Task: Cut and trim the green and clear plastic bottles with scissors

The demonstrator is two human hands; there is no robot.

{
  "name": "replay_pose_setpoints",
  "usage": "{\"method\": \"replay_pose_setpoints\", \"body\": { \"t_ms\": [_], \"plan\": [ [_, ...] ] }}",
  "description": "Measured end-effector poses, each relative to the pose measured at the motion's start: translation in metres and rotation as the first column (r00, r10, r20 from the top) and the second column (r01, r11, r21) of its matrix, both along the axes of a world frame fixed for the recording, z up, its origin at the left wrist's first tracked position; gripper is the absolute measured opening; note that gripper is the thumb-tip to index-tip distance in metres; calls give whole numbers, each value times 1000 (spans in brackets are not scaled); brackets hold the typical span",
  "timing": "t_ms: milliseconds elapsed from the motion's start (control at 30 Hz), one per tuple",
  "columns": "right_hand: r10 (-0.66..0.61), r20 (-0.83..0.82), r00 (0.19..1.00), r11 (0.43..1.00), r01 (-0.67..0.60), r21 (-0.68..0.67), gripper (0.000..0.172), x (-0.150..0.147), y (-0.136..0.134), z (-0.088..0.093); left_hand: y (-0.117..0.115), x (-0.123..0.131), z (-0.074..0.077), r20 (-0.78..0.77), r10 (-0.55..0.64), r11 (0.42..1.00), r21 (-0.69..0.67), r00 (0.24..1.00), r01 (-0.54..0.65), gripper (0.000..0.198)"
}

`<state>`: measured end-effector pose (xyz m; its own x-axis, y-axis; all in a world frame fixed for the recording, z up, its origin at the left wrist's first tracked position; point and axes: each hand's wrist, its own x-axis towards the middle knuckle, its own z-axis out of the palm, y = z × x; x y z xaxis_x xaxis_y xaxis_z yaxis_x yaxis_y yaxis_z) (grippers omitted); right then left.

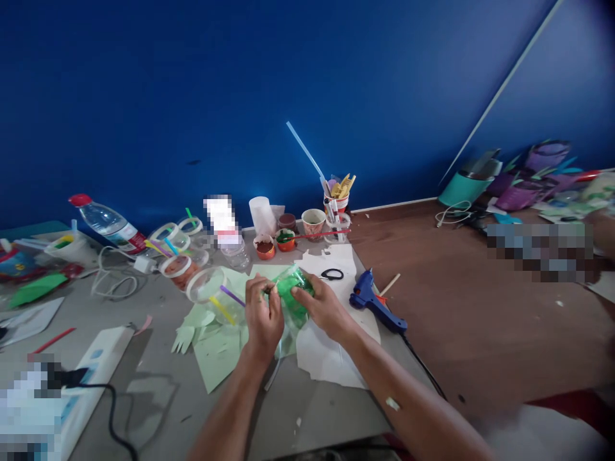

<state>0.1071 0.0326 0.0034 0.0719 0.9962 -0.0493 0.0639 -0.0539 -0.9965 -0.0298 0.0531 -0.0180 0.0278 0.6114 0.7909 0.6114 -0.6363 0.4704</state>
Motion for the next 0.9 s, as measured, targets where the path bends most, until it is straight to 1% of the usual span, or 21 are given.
{"method": "replay_pose_setpoints", "body": {
  "t_ms": [33,100,167,267,367,433,533,633,767,900],
  "plan": [
    [-7,16,1000,1000,7,6,33,2,1,-1,0,0,-1,37,-14,1000,-16,999,14,12],
    [-34,34,999,999,34,8,38,5,3,-2,-2,-1,-3,127,-36,998,-48,991,42,25],
    [-72,74,995,997,71,11,41,9,4,-3,-3,0,-2,177,-36,996,-69,984,49,33],
    [-87,162,983,995,79,59,45,12,4,-2,-4,3,3,111,-8,997,-72,994,16,26],
    [-111,260,959,985,71,159,45,9,2,-3,-4,5,7,37,33,998,-53,999,-31,19],
    [-137,326,935,971,62,232,46,4,0,-6,-2,4,8,16,57,997,-47,998,-56,16],
    [-156,394,906,952,31,305,47,-1,-2,-11,1,2,7,-19,81,996,-22,996,-82,11],
    [-169,441,882,939,9,343,49,-3,-4,-13,3,-1,6,-65,103,995,19,993,-102,8],
    [-149,467,872,930,-38,367,50,-2,-6,-12,4,-2,6,-89,133,991,11,987,-132,11],
    [-164,447,879,925,-20,379,48,-3,-7,-9,4,-3,4,-121,160,987,38,980,-157,6]
  ]
}}
